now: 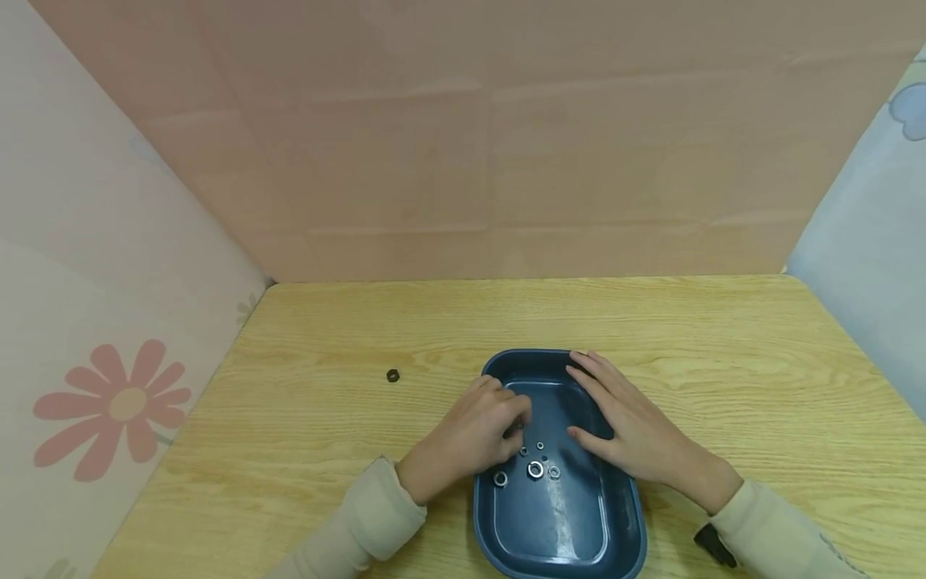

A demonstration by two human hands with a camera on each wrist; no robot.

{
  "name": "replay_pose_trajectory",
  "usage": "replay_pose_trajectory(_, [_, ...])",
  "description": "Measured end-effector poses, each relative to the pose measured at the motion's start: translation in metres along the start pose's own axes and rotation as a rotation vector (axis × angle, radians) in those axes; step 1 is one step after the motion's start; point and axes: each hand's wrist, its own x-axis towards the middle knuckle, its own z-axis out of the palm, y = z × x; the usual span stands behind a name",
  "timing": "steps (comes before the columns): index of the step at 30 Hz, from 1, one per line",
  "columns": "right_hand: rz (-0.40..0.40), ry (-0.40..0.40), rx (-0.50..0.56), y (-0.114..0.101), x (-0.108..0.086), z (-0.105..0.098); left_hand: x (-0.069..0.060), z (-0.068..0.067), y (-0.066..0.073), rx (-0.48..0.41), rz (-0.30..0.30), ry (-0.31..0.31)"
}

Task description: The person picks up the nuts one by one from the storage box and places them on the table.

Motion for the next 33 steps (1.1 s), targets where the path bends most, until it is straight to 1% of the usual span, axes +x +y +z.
replay_pose_trajectory(9, [0.006,-0.017,0.011,0.001,0.001,0.000,-0.003,-0.003,0.000,0.020,-0.012,0.095])
replay_pose_trajectory(14, [0.009,-0.026,0.017,0.001,0.001,-0.001,-0.006,-0.006,-0.003,0.042,-0.024,0.149])
replay_pose_trajectory(17, [0.013,-0.028,0.019,0.001,0.001,-0.001,-0.008,-0.010,-0.007,0.038,-0.033,0.186])
replay_pose_trajectory(22, [0.018,-0.028,0.017,0.001,0.001,0.000,-0.013,-0.016,-0.016,0.004,-0.058,0.251])
replay_pose_trajectory(28, [0.009,-0.019,0.006,0.001,0.001,-0.001,-0.021,-0.021,-0.030,0.021,-0.065,0.338])
replay_pose_trajectory(30, [0.004,-0.013,0.008,0.001,0.000,-0.001,-0.024,-0.022,-0.034,0.020,-0.078,0.350])
replay_pose_trajectory(33, [-0.005,-0.001,0.009,0.000,0.000,-0.001,-0.028,-0.021,-0.039,0.017,-0.100,0.350])
